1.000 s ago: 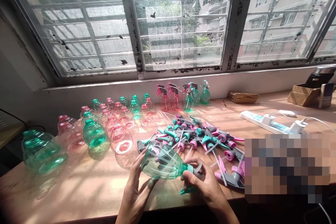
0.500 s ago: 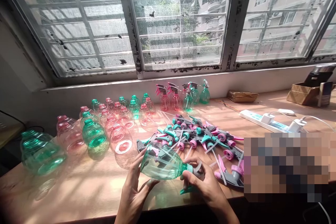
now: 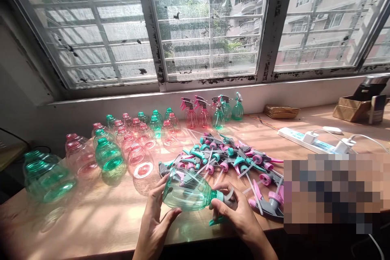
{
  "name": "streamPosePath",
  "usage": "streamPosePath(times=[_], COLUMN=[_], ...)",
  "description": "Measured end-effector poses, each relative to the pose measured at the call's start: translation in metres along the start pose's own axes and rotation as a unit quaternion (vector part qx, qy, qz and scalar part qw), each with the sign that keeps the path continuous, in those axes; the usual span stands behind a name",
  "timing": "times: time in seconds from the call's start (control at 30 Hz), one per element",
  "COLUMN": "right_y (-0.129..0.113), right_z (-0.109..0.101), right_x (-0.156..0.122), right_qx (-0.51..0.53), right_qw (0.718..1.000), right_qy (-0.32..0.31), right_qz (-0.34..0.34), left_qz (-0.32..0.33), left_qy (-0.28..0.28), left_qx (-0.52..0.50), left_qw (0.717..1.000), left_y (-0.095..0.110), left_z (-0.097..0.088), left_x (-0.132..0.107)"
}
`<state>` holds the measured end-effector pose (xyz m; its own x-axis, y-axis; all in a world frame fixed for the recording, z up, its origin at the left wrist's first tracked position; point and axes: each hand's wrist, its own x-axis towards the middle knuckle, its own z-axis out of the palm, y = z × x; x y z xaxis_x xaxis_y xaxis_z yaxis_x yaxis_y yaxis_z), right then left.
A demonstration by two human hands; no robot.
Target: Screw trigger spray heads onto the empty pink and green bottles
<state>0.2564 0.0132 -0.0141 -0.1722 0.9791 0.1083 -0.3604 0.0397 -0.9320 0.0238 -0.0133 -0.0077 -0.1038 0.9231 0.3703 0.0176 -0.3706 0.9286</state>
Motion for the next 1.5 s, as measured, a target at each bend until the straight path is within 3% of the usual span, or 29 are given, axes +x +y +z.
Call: streamPosePath(times=[0.37, 0.63, 0.83, 1.2, 1.5], right_y=[0.000, -0.001, -0.004, -0.004, -0.008], right_z=[0.000, 0.001, 0.001, 0.000, 0.004], right_x=[0.001, 0.001, 0.003, 0.002, 0.003], right_qx=[0.026, 0.004, 0.008, -0.044, -0.024], right_qw=[1.000, 1.000, 0.999, 0.999, 0.998], right_qy=[0.011, 0.008, 0.041, 0.015, 0.042], right_qz=[-0.004, 0.006, 0.007, 0.015, 0.051], left_qz=[0.061, 0.043, 0.065, 0.007, -0.004], left_qy=[-0.006, 0.001, -0.007, -0.016, 0.038], left_qx=[0.070, 0.002, 0.049, 0.066, 0.042], left_qw=[0.996, 0.999, 0.997, 0.998, 0.998], left_y=[-0.007, -0.001, -0.001, -0.008, -0.003], left_z=[-0.004, -0.001, -0.003, -0.005, 0.005], left_x=[0.002, 0.001, 0.006, 0.000, 0.001])
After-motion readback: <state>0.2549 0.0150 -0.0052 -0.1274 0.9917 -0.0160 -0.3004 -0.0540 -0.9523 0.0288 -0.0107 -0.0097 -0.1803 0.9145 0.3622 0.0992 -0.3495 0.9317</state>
